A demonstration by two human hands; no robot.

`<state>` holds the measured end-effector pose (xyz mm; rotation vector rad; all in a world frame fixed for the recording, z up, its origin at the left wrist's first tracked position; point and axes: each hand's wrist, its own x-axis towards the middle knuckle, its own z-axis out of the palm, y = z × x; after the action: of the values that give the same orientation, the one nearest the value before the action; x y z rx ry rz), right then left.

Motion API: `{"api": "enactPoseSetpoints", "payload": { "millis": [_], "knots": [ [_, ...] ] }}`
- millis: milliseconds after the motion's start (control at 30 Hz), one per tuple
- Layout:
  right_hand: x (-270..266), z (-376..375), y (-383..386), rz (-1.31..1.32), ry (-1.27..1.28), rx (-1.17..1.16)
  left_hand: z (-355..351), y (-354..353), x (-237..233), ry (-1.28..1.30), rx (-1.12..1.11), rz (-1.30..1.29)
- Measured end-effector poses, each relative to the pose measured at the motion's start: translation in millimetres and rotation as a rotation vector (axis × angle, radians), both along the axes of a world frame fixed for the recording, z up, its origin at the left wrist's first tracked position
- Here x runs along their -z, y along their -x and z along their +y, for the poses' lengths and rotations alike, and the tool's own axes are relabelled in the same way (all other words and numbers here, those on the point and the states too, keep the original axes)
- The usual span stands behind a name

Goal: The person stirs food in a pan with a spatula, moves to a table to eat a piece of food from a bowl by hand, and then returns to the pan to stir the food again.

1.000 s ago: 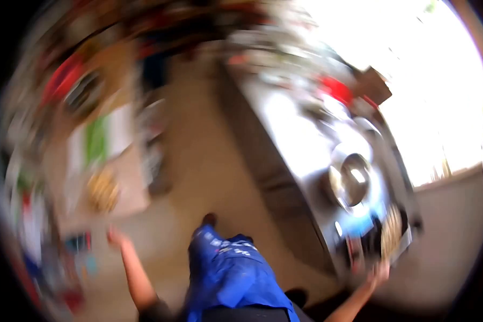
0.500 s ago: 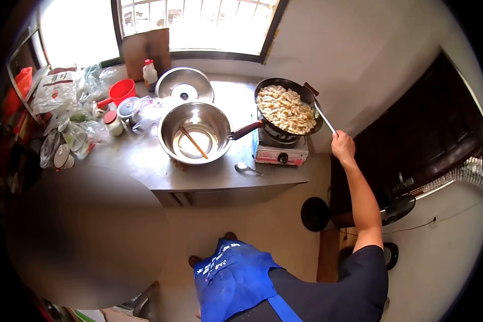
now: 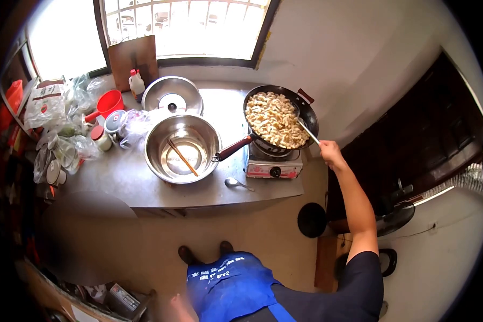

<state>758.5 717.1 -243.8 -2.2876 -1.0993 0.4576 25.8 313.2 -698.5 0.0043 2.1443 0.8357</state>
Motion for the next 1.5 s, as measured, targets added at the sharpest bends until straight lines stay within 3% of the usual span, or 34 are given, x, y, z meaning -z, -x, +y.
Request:
{"api": "enactPoseSetpoints", "payload": {
  "millis": [33,200,267,600,667,1000,1067,1100,1167,1300,1367,1400,1467,1500],
  "knots": [
    [-13.8,-3.4,20.3,0.052,0.030,0.049,-0.5,4.5,-1.8,0.003,0.001,-0.122],
    [-36.4,-20.3,80.0,0.041,-0.004,0.061,5.8,20.9,0.5,0.145,0.124,-0.182],
    [-35.7,-25.1,100.2,-0.312,-0.056,-0.106,16.9,32.4,5.4,0.167,0.119,-0.225],
    [-79.8,-68.5,224.0,-0.448,-0.095,-0.057,122.1,103.0,22.0,0.226,0.130,-0.332],
    [-75.2,-72.3,229.5,-0.431,-0.044,-0.049,146.3,107.6,20.8,0.027,0.183,-0.268],
    [-42.3,-72.7,204.1,-0.657,0.067,-0.100,164.8,91.7,35.6,0.028,0.213,-0.229],
    [-37.5,-73.3,191.3,-0.690,0.076,-0.106,157.0,73.6,7.9,0.016,0.021,-0.394],
    [-35.2,-73.7,185.5,-0.701,0.083,-0.104,147.8,72.8,16.8,0.015,0.021,-0.394],
    [-29.0,-72.3,170.4,-0.713,0.087,-0.100,132.9,67.7,24.8,-0.136,0.620,0.129],
    [-19.9,-77.1,144.8,-0.727,0.052,-0.069,125.2,53.5,-31.4,-0.011,0.364,-0.130],
    [-30.5,-75.8,139.9,-0.729,0.045,-0.032,126.8,45.8,-41.0,0.162,0.540,0.023],
    [-35.6,-76.2,137.6,-0.727,0.045,-0.035,121.9,44.8,-41.2,0.164,0.537,0.024],
    [-44.9,-76.2,128.5,-0.768,0.010,0.013,113.4,40.4,-43.3,0.118,0.847,0.335],
    [-48.7,-75.7,123.9,-0.799,-0.025,0.009,110.1,42.2,-36.6,0.118,0.850,0.337]
  ]
}}
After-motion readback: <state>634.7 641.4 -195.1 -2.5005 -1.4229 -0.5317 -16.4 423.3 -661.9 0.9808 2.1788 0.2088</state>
